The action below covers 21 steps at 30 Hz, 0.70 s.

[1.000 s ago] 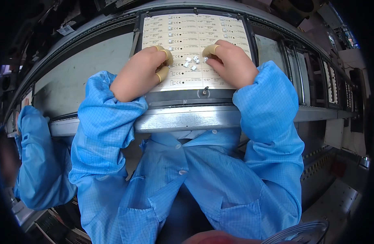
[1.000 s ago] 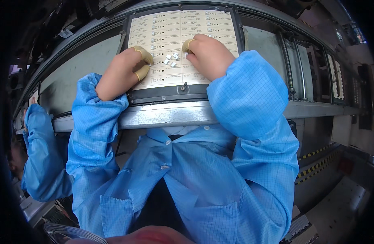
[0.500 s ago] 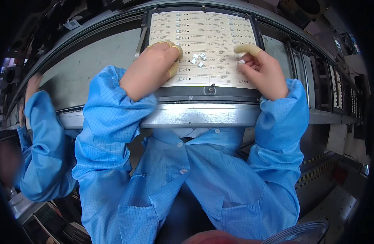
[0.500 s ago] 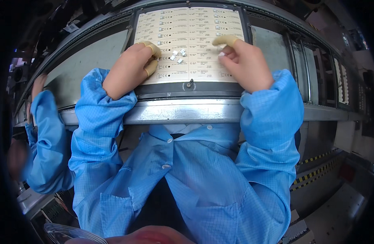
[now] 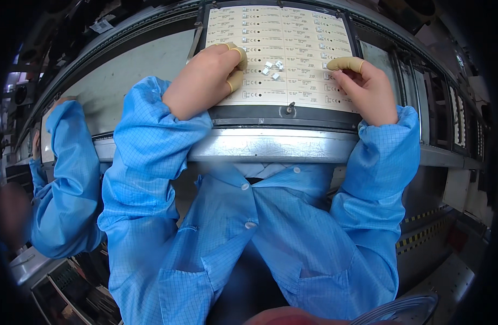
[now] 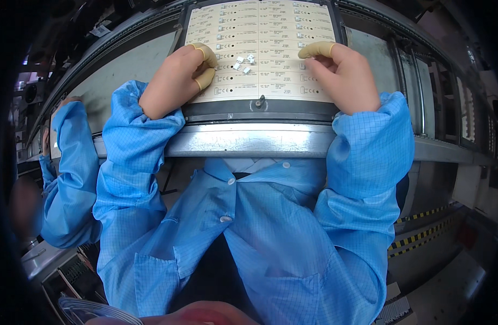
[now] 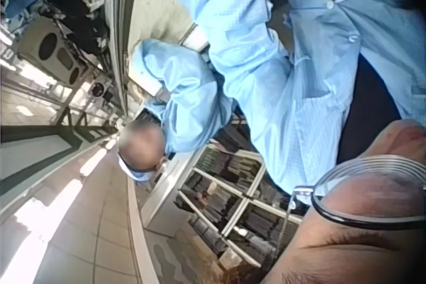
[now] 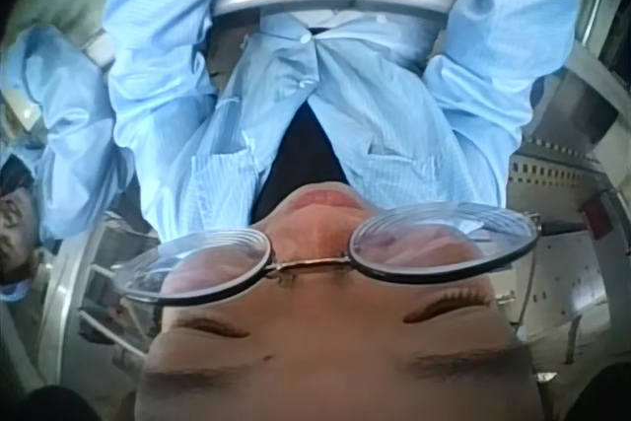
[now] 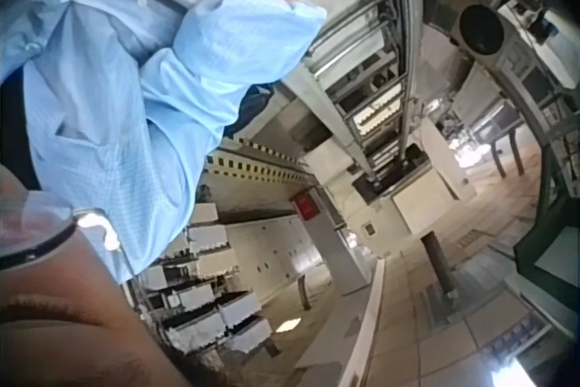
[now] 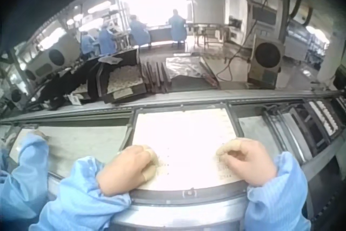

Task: Perform manual assembly and inspection of components on a large electronic panel at a workstation.

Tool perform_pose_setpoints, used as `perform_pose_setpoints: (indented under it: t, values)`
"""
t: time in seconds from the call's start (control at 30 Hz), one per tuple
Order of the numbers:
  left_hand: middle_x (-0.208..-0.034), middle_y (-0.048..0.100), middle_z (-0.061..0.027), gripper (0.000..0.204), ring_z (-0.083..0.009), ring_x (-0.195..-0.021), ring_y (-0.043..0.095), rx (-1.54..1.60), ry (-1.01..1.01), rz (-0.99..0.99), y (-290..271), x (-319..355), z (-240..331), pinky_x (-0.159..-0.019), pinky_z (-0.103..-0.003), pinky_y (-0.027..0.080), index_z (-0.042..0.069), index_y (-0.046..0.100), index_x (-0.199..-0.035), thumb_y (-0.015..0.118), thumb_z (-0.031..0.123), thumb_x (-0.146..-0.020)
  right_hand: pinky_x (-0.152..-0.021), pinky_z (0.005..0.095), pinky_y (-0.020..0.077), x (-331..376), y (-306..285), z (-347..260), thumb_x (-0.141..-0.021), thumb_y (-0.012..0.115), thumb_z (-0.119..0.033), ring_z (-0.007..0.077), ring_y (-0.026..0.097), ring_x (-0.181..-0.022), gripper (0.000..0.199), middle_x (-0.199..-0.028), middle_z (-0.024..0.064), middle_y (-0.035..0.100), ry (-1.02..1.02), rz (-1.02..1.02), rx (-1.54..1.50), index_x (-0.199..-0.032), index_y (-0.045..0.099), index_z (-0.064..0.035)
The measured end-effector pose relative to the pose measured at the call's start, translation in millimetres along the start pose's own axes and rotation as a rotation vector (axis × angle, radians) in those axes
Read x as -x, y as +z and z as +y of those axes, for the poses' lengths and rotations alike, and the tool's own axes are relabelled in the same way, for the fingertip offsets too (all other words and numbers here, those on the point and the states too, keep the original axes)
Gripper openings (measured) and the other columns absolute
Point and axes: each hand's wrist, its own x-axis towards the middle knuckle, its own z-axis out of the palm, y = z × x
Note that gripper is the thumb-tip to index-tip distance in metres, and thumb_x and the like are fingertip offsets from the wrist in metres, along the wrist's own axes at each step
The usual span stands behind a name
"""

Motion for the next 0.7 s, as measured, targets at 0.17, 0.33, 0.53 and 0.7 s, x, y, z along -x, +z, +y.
perform_pose_setpoints:
  t: [0.17,0.33,0.53,0.7]
  values:
    - [-0.080,0.058,-0.0158,0.014,-0.0323,-0.081,0.056,-0.045,0.049,0.023,-1.2,-1.2,1.3,-0.073,-0.039,0.047,0.000,0.056,-0.086,0.060,0.007,-0.075,-0.065,0.0205,0.0460,0.5,-0.1,-0.6,-0.084,0.060,-0.008,0.0079,0.054,-0.071,0.018,-0.084,0.0034,0.062,-0.050,-0.031,0.054,-0.101,0.063,-0.0027]
    - [-0.080,0.057,-0.0154,0.014,-0.0325,-0.080,0.056,-0.050,0.017,0.005,-1.0,-2.1,2.4,-0.072,-0.038,0.047,0.000,0.056,-0.087,0.060,0.007,-0.076,-0.064,0.0202,0.0450,-0.6,1.7,7.3,-0.086,0.057,-0.009,0.0070,0.053,-0.071,0.021,-0.083,0.0020,0.061,-0.044,0.041,0.089,-0.107,0.061,-0.0040]
    - [-0.081,0.057,-0.0144,0.014,-0.0321,-0.078,0.056,-0.088,0.085,0.012,-1.5,-2.4,0.4,-0.071,-0.038,0.048,0.001,0.057,-0.087,0.061,0.009,-0.076,-0.063,0.0185,0.0438,-0.7,-0.2,-0.3,-0.088,0.054,-0.009,0.0061,0.052,-0.067,0.020,-0.081,0.0015,0.060,0.008,0.017,0.034,-0.106,0.061,-0.0027]
    - [-0.085,0.058,-0.0128,0.013,-0.0306,-0.080,0.057,-0.022,0.127,0.007,-10.2,-5.5,-3.5,-0.071,-0.038,0.047,0.002,0.060,-0.085,0.062,0.010,-0.076,-0.064,0.0181,0.0439,-2.1,-0.1,-2.6,-0.086,0.058,-0.007,0.0052,0.052,-0.067,0.019,-0.081,0.0011,0.060,0.003,-0.009,0.103,-0.103,0.061,-0.0010]
